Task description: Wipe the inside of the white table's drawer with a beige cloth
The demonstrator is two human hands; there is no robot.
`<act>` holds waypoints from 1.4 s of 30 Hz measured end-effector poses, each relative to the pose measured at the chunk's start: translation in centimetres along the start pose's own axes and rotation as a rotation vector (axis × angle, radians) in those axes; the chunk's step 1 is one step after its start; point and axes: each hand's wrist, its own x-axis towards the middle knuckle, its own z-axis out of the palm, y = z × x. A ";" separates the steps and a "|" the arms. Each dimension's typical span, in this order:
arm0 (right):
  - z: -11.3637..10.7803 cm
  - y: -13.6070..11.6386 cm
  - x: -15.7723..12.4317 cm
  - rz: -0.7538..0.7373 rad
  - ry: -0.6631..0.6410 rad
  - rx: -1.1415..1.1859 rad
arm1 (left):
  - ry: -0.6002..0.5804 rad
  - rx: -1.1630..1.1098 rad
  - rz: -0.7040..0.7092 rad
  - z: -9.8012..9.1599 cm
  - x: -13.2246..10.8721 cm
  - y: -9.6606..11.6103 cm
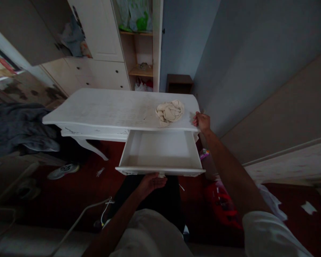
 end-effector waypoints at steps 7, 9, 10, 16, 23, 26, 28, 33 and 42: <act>0.0 -0.5 -0.6 0.003 0.004 -0.002 | 0.037 -0.035 0.021 0.9 1.9 1.6; -0.1 -0.5 -0.6 -0.004 0.007 0.000 | 0.054 -0.046 0.030 1.0 2.6 2.5; -0.1 -0.4 -0.6 -0.010 0.005 0.004 | 0.064 -0.049 0.033 1.1 3.0 3.0; -0.2 0.1 -0.6 -0.051 -0.009 0.018 | 0.089 -0.097 0.076 1.2 6.1 5.8; -0.3 0.1 -0.7 -0.064 -0.002 0.055 | 0.126 -0.182 0.113 2.4 9.9 8.2; -0.5 0.2 -0.6 -0.067 0.040 0.084 | 0.154 -0.233 0.118 3.1 11.3 9.2; -0.6 0.4 -0.6 -0.069 0.066 0.102 | 0.160 -0.267 0.127 3.6 12.2 9.8; -0.8 0.5 -0.5 -0.078 0.071 0.150 | 0.192 -0.334 0.148 4.5 14.1 11.2; -0.8 0.3 -0.5 -0.056 0.061 0.173 | 0.244 -0.325 0.140 5.0 15.7 12.8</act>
